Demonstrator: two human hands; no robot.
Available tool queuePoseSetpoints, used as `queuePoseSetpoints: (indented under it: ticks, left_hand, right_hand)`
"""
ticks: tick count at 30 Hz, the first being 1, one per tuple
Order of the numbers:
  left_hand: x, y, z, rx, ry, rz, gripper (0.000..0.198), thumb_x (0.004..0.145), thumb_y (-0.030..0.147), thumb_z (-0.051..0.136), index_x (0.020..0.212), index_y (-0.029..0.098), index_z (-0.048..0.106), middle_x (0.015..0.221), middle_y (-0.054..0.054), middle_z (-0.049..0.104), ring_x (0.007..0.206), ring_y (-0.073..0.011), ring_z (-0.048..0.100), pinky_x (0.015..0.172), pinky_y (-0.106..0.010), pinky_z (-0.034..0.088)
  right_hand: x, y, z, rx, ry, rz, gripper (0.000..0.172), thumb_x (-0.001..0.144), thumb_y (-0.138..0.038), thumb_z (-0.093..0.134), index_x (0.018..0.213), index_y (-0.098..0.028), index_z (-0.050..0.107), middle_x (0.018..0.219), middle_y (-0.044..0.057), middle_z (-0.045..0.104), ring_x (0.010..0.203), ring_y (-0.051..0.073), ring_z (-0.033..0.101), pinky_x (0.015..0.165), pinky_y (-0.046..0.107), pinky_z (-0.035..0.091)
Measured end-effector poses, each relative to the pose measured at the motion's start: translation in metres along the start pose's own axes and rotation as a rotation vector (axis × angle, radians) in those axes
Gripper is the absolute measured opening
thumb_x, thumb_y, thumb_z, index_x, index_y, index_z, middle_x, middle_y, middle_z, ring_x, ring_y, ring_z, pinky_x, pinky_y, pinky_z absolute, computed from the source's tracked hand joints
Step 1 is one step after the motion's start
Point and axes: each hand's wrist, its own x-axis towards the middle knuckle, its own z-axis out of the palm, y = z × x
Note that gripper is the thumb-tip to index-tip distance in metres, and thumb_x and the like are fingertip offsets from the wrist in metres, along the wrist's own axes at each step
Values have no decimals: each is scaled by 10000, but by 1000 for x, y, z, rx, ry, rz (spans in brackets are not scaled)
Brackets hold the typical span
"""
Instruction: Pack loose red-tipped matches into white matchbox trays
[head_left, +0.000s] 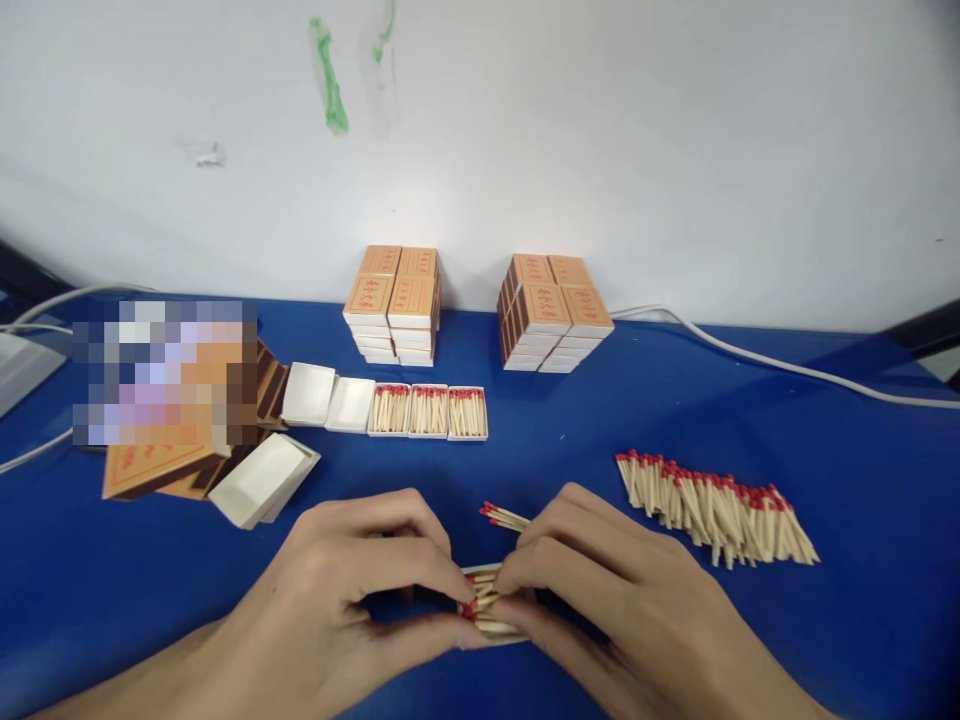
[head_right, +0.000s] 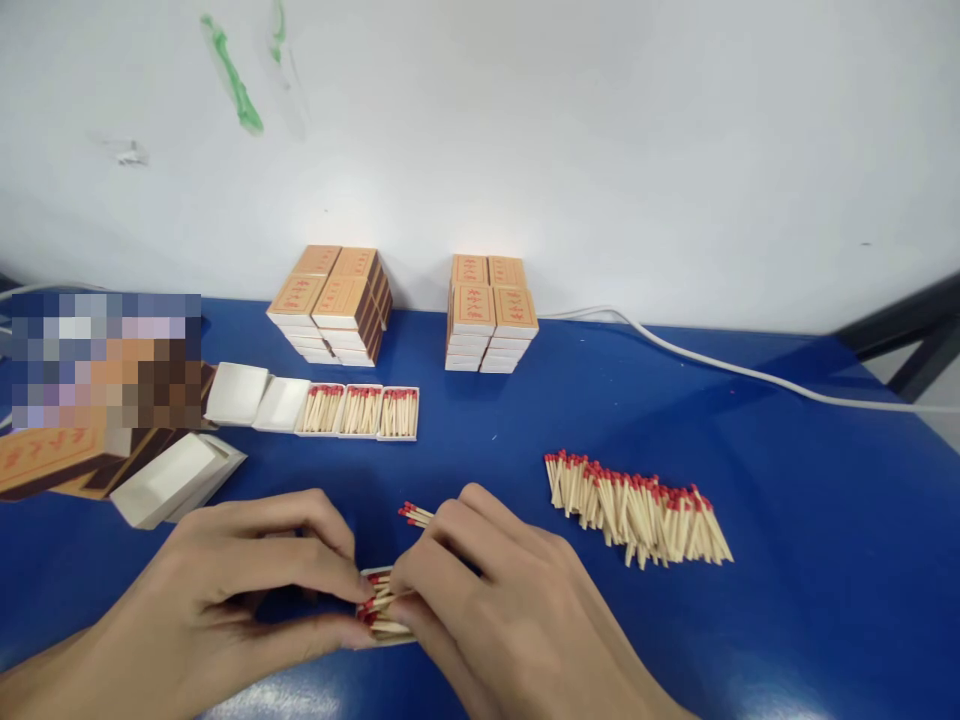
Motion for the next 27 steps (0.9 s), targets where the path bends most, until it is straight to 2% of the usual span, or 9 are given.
queuePoseSetpoints:
  ticks: [5, 8, 11, 17, 22, 27]
  left_hand:
    - [2, 1, 0, 18, 4, -35, 131, 986, 318, 911, 1085, 352, 833, 983, 84, 790, 794, -55, 724, 737, -163, 572]
    - [3, 1, -2, 12, 3, -58, 56, 1035, 298, 853, 1059, 346, 838, 976, 77, 789, 793, -57, 733, 712, -162, 562]
    - [2, 1, -2, 6, 7, -67, 97, 1060, 271, 811, 1019, 348, 853, 965, 68, 786, 799, -60, 747, 702, -154, 556]
    - [3, 4, 1, 4, 21, -108, 118, 1082, 292, 777, 1027, 342, 868, 986, 30, 790, 831, -98, 756, 715, -186, 571]
    - [2, 5, 2, 34, 26, -66, 132, 1095, 261, 756, 1058, 337, 858, 1009, 41, 778, 835, -76, 751, 728, -169, 568]
    - [0, 6, 2, 82, 35, -6, 130, 1103, 237, 729, 1072, 304, 836, 996, 29, 781, 819, -83, 746, 737, -190, 577]
  right_hand:
    - [0, 1, 1, 21, 2, 7, 125, 1115, -208, 702, 1020, -238, 777, 993, 31, 739, 882, 173, 675, 720, 288, 586]
    - [1, 2, 1, 21, -3, 29, 173, 1132, -189, 659, 1024, -242, 784, 995, 30, 732, 865, 167, 673, 694, 280, 582]
    - [2, 3, 0, 7, -14, 37, 231, 1143, -165, 611, 996, -236, 773, 979, 36, 722, 849, 170, 672, 683, 280, 587]
    - [-1, 1, 1, 32, -19, 77, 209, 1156, -200, 608, 1028, -259, 764, 1009, 28, 724, 883, 162, 716, 731, 268, 621]
    - [-5, -1, 4, 29, -47, 113, 196, 1159, -192, 600, 1057, -268, 750, 1054, 21, 710, 859, 134, 732, 781, 256, 629]
    - [-4, -1, 3, 50, -31, 152, 132, 1140, -212, 645, 1144, -286, 754, 1084, 14, 717, 845, 127, 744, 759, 243, 629]
